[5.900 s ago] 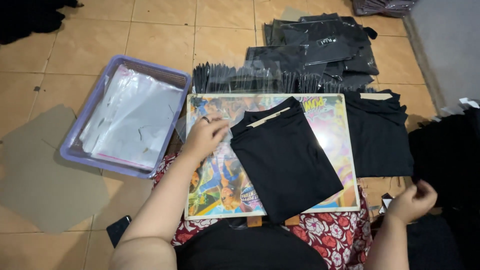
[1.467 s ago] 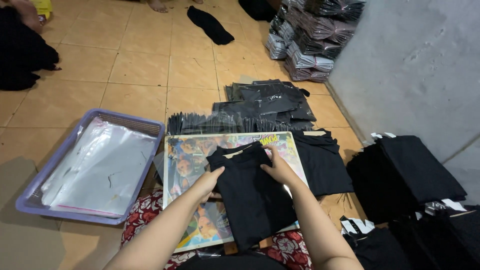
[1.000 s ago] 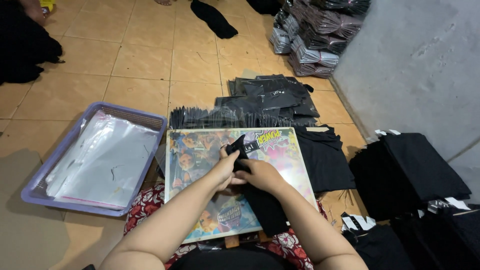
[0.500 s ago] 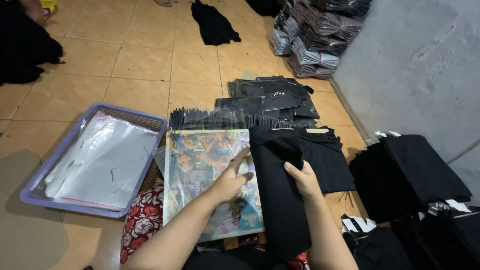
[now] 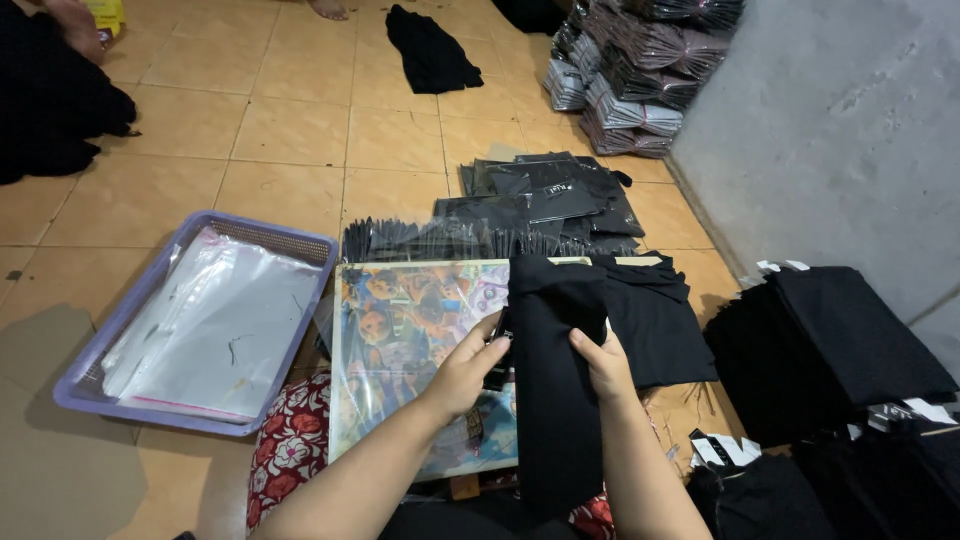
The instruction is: Packing folded black t-shirts into plastic bags and organizing them in a bin.
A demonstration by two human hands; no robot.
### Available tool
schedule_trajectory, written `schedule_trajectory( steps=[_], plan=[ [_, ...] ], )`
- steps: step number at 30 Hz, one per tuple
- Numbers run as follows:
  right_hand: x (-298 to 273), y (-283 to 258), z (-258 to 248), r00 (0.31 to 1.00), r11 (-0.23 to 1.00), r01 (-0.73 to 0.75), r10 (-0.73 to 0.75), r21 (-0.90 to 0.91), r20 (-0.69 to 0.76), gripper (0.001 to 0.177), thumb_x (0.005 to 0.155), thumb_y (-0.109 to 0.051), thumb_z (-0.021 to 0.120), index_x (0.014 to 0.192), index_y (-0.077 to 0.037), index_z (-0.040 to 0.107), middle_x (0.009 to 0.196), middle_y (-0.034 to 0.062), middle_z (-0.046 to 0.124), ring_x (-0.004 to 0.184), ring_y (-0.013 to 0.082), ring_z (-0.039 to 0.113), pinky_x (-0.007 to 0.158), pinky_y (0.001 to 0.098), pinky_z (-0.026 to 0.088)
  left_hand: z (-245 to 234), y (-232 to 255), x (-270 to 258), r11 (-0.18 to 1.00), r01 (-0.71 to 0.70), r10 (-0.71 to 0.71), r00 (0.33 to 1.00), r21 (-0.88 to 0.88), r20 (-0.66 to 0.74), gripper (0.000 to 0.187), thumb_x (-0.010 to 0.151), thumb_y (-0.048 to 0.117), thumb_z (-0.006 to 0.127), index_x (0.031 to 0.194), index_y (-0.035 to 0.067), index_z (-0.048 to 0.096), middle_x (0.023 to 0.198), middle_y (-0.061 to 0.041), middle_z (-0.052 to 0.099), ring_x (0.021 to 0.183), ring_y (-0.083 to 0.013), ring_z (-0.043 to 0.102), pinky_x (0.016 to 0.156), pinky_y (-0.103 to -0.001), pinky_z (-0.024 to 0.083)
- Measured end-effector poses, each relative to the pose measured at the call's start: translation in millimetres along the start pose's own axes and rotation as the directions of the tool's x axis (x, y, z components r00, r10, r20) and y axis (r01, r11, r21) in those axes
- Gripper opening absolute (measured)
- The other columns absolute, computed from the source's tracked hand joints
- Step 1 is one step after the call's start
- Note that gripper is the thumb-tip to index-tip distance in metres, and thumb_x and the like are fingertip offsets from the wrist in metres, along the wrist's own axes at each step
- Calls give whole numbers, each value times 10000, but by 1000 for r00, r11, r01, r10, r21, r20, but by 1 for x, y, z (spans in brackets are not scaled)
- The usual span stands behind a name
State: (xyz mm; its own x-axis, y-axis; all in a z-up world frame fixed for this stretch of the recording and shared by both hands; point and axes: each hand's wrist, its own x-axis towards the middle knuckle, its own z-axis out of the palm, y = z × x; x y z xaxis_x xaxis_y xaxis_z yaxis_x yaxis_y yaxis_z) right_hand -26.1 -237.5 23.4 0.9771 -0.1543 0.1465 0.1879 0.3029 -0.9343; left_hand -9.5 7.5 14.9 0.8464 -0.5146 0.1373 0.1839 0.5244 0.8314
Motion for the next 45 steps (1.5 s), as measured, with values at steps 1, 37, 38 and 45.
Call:
schedule_trajectory(
  steps=[1, 37, 38, 45],
  plan=[
    [-2, 1, 0, 1000, 1000, 0, 0, 2, 0, 64, 960, -42, 651, 953, -6, 705, 725, 238, 732, 636, 309, 767, 565, 423, 636, 1, -4, 0, 1000, 1, -1, 1000, 1, -1, 426, 1054, 179, 515, 1473, 101, 512, 1179, -144, 724, 972, -156, 683, 832, -374, 622],
    [10, 54, -136, 935, 994, -105, 103, 11, -341, 362, 939, -289, 769, 1182, -37, 674, 939, 193, 725, 790, 271, 734, 698, 412, 609, -82, -29, 9, -153, 243, -11, 969, 958, -247, 640, 943, 346, 669, 1532, 300, 421, 1620, -183, 262, 1497, -443, 242, 1123, -726, 284],
    [10, 52, -135, 936, 995, -100, 104, 27, -335, 353, 943, -283, 761, 1182, -36, 677, 943, 194, 726, 795, 272, 735, 703, 412, 610, -98, -61, 9, -107, 191, -4, 981, 976, -193, 542, 893, 393, 697, 1398, 301, 524, 1357, -150, 455, 1289, -405, 453, 1000, -607, 427],
    [-9, 42, -108, 948, 984, -114, 149, 135, -283, 298, 971, -245, 709, 1179, -33, 694, 973, 204, 735, 832, 286, 745, 738, 413, 616, -106, -80, -7, 22, 193, -66, 979, 981, -191, 250, 778, 554, 775, 908, 344, 731, 1048, 6, 702, 1113, -263, 642, 950, -409, 535]
  ],
)
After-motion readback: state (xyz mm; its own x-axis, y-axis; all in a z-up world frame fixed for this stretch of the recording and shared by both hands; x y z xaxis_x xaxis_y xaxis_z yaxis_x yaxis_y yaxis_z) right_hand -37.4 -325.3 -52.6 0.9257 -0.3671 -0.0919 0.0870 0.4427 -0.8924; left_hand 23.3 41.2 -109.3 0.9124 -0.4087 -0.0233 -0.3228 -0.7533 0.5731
